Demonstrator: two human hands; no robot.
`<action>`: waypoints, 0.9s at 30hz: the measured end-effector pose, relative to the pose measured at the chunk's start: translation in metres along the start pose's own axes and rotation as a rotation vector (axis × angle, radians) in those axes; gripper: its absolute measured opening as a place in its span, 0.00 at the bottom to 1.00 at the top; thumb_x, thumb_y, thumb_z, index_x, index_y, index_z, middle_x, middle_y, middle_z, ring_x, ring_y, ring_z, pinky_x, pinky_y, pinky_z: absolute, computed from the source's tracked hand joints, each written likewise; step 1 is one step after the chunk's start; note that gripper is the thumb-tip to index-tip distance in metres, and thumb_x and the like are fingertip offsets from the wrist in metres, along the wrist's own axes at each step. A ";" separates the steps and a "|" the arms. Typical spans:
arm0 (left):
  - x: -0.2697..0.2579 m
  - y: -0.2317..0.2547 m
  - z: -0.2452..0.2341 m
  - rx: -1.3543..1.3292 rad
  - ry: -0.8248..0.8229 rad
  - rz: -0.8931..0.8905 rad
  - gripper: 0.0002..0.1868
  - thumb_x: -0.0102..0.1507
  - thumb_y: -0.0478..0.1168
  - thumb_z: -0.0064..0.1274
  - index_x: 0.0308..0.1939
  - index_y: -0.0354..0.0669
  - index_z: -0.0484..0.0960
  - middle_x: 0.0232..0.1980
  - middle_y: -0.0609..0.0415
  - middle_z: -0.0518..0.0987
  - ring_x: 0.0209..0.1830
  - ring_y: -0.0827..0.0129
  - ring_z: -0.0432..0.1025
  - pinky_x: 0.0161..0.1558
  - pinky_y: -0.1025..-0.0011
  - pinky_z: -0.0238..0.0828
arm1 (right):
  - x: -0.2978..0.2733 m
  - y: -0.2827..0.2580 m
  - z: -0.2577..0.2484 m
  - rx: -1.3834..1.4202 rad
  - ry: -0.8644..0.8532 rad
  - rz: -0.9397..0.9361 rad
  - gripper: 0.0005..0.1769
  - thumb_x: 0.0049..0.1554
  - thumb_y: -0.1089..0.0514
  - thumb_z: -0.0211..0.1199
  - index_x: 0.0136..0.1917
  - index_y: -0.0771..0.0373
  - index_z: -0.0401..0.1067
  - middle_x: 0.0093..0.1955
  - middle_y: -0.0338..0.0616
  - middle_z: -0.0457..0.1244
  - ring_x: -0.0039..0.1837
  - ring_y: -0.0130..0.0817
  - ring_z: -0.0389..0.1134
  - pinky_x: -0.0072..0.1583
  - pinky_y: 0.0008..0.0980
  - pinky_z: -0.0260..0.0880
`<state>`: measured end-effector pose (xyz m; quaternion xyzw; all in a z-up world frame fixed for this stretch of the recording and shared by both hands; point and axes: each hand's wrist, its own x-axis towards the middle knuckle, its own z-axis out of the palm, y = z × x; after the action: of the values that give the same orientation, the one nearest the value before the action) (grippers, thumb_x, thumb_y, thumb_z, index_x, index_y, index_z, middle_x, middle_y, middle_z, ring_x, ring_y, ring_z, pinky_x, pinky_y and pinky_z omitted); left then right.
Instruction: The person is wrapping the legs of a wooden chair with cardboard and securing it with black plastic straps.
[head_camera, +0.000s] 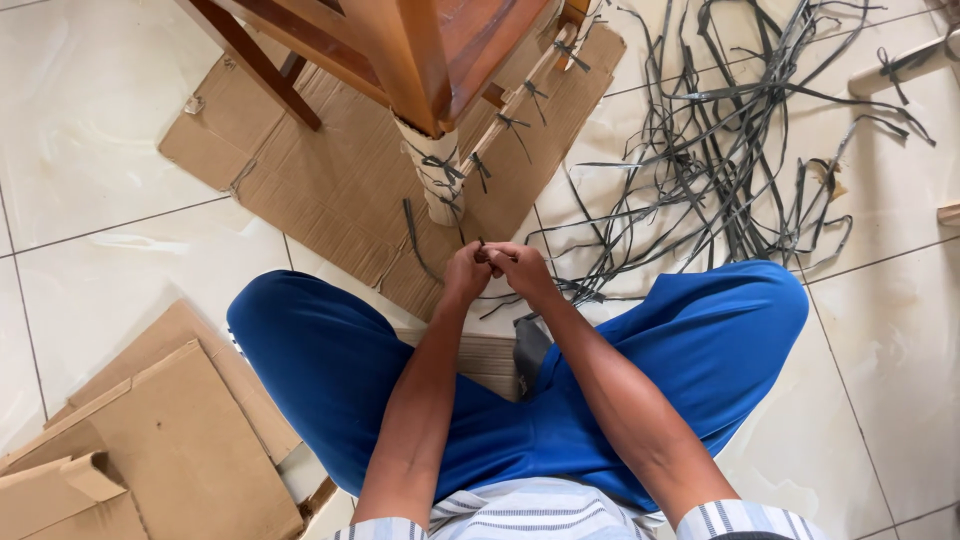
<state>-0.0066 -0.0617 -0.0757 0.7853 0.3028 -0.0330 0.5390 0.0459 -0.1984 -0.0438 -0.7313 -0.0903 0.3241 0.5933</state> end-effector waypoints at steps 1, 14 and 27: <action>0.002 -0.002 0.002 -0.001 -0.001 0.001 0.15 0.58 0.42 0.59 0.46 0.40 0.83 0.41 0.48 0.86 0.44 0.55 0.80 0.45 0.60 0.74 | 0.002 0.003 -0.002 -0.001 0.001 0.000 0.18 0.63 0.54 0.60 0.58 0.68 0.79 0.48 0.43 0.70 0.45 0.32 0.70 0.44 0.30 0.67; 0.028 -0.035 0.016 -0.640 -0.021 -0.045 0.20 0.70 0.46 0.49 0.38 0.29 0.85 0.30 0.54 0.82 0.28 0.74 0.73 0.32 0.74 0.69 | -0.004 -0.003 -0.003 -0.296 0.140 -0.222 0.16 0.65 0.49 0.58 0.58 0.61 0.76 0.39 0.42 0.69 0.41 0.27 0.69 0.46 0.32 0.70; 0.042 -0.049 -0.020 -0.753 0.404 -0.047 0.17 0.70 0.44 0.48 0.38 0.35 0.85 0.29 0.56 0.79 0.26 0.75 0.68 0.29 0.74 0.64 | 0.035 0.031 -0.031 0.158 0.256 0.226 0.10 0.59 0.51 0.66 0.43 0.60 0.79 0.29 0.29 0.53 0.30 0.20 0.48 0.31 0.28 0.44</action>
<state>-0.0025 -0.0145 -0.1240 0.5173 0.4109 0.2220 0.7171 0.0832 -0.2136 -0.0828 -0.7231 0.0944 0.2992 0.6154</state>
